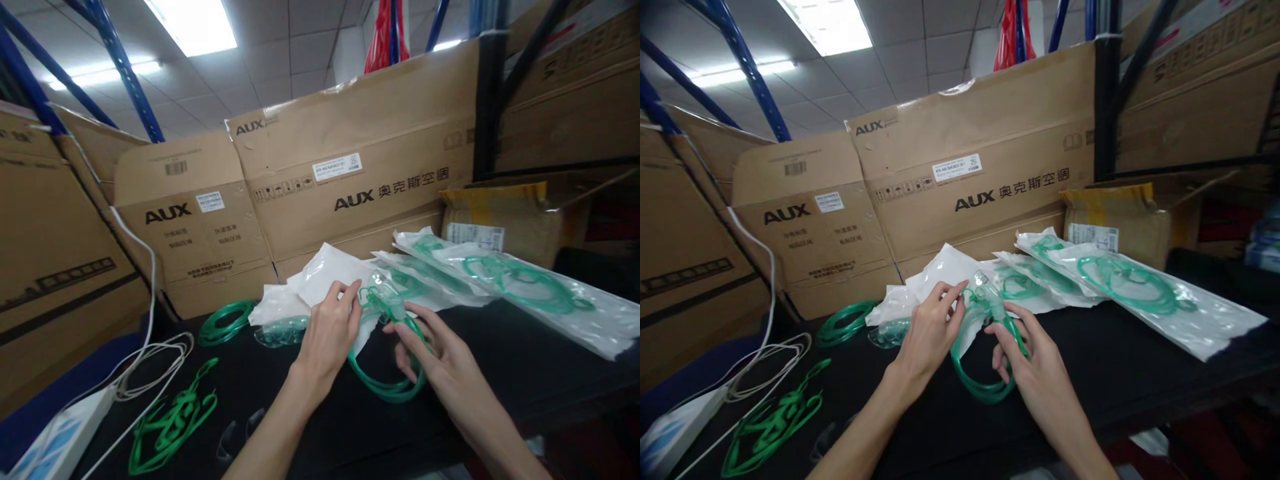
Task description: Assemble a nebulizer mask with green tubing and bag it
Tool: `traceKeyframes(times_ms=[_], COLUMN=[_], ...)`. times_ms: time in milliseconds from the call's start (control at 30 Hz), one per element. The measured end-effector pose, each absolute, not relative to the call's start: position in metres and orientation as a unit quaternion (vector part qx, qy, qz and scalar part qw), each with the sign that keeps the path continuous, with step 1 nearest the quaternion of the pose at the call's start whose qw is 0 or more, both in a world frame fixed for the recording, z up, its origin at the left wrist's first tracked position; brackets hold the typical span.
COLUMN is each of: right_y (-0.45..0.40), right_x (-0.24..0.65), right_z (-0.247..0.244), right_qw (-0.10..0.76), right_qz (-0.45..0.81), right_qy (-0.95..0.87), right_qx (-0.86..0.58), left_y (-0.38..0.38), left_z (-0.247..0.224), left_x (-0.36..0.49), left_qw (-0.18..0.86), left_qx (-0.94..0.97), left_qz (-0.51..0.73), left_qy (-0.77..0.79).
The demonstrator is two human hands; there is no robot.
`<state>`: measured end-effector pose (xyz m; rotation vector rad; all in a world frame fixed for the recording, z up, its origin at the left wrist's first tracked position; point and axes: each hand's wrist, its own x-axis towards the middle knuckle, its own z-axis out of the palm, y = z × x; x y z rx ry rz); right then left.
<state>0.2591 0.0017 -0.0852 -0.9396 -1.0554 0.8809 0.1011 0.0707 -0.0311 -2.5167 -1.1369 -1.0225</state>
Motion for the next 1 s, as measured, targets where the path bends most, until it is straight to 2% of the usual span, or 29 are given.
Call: traceKeyframes(times_ms=[367, 567, 767, 1000], right_y=[0.0055, 0.0063, 0.0057, -0.0021], right_x=[0.2571, 0.2619, 0.2656, 0.2585], right_z=[-0.0863, -0.0878, -0.0841, -0.0788], right_qw=[0.629, 0.656, 0.710, 0.693], right_qz=[0.421, 0.420, 0.360, 0.324], right_qy=[-0.481, -0.426, -0.394, -0.435], right_qx=[-0.443, -0.460, -0.460, -0.475], left_y=[0.0711, 0.0669, 0.0661, 0.0709], left_z=[-0.0302, -0.0309, -0.0328, -0.0386], left_x=[0.0989, 0.0964, 0.0990, 0.1025], left_qw=[0.108, 0.155, 0.101, 0.054], left_qx=[-0.823, -0.874, -0.903, -0.889], left_qz=[-0.437, -0.371, -0.312, -0.361], left_qy=[-0.346, -0.274, -0.276, -0.276])
